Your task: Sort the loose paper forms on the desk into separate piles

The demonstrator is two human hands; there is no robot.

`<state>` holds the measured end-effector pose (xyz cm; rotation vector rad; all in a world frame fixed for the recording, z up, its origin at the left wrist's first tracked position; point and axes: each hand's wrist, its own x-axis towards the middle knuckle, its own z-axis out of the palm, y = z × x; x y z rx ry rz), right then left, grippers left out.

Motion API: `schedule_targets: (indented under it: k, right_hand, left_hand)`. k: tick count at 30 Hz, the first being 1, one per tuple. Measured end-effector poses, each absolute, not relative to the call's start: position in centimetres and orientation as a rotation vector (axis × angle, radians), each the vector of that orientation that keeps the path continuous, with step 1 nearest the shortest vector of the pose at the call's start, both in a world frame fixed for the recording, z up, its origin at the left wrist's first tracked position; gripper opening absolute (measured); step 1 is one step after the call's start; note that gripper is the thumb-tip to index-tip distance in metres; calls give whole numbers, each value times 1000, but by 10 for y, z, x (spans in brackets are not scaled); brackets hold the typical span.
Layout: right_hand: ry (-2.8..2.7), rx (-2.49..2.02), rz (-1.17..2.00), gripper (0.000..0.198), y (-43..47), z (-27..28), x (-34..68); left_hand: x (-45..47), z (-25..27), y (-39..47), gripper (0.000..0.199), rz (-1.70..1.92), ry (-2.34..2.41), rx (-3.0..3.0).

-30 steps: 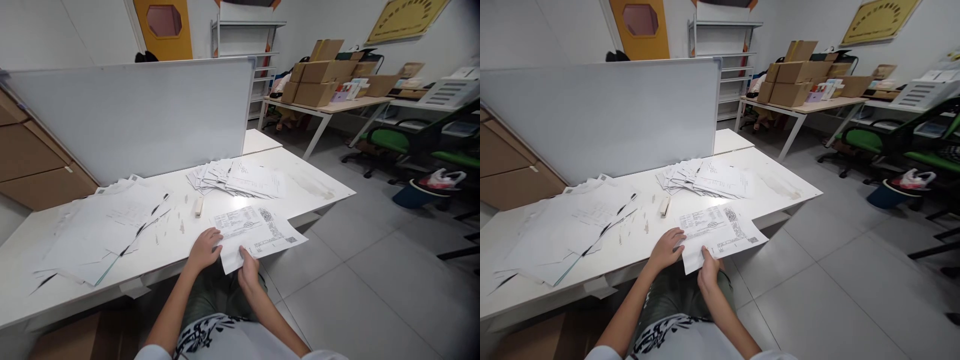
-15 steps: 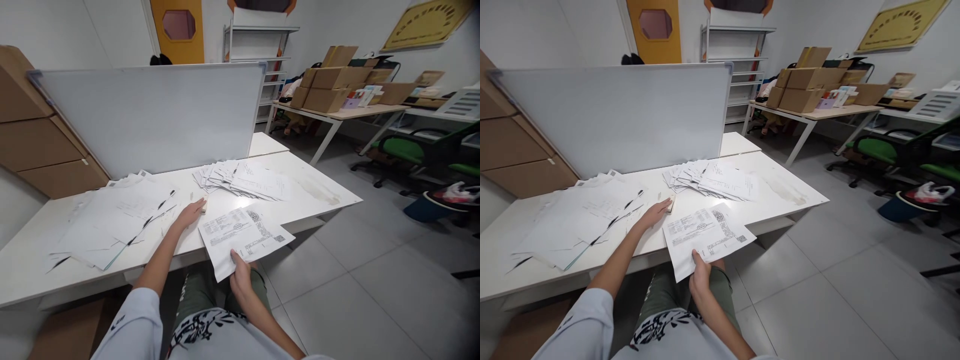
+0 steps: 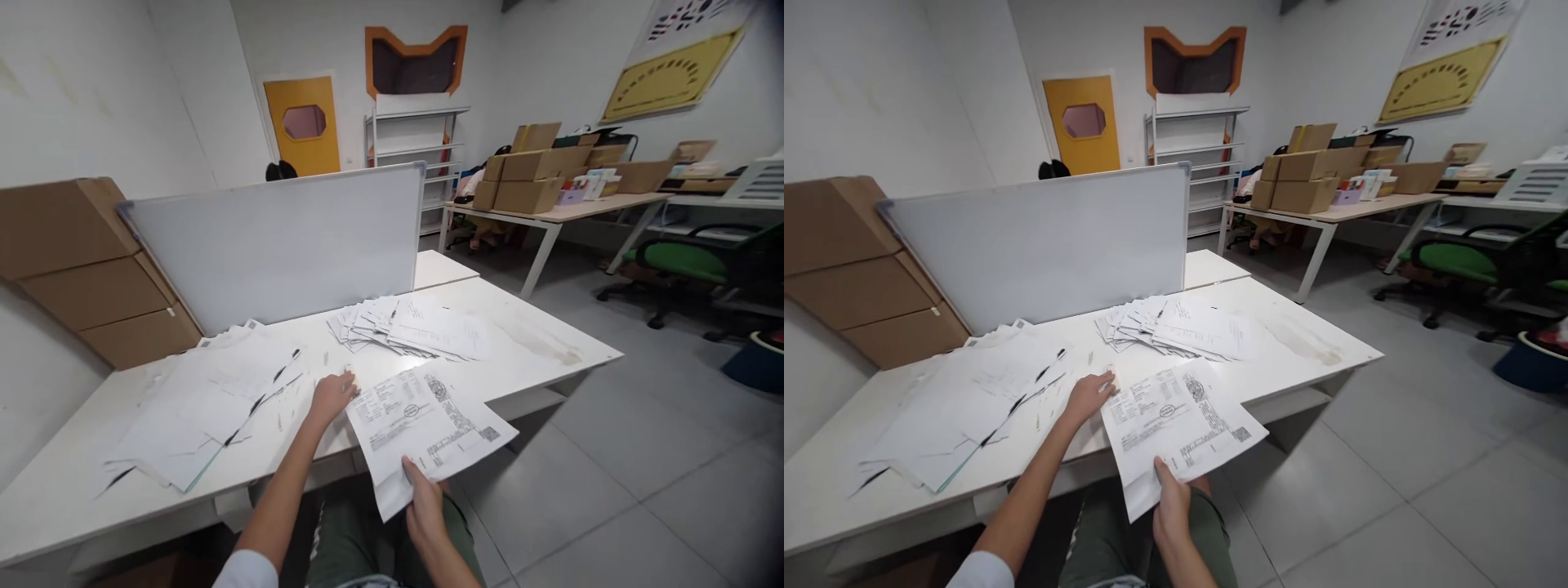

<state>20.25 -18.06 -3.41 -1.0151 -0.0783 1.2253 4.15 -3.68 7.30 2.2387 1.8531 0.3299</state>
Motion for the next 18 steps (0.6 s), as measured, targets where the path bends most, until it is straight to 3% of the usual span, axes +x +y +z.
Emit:
schedule_targets:
  k: [13,18]
  right_hand:
    - [-113,-1229,1090,65,-177,-64,230]
    - [-118,-1237,1059,50,-180,-55,235]
  left_hand:
    - [62,85,-51,41,214,1808,2200]
    - [68,82,-52,43,228,1746,2186]
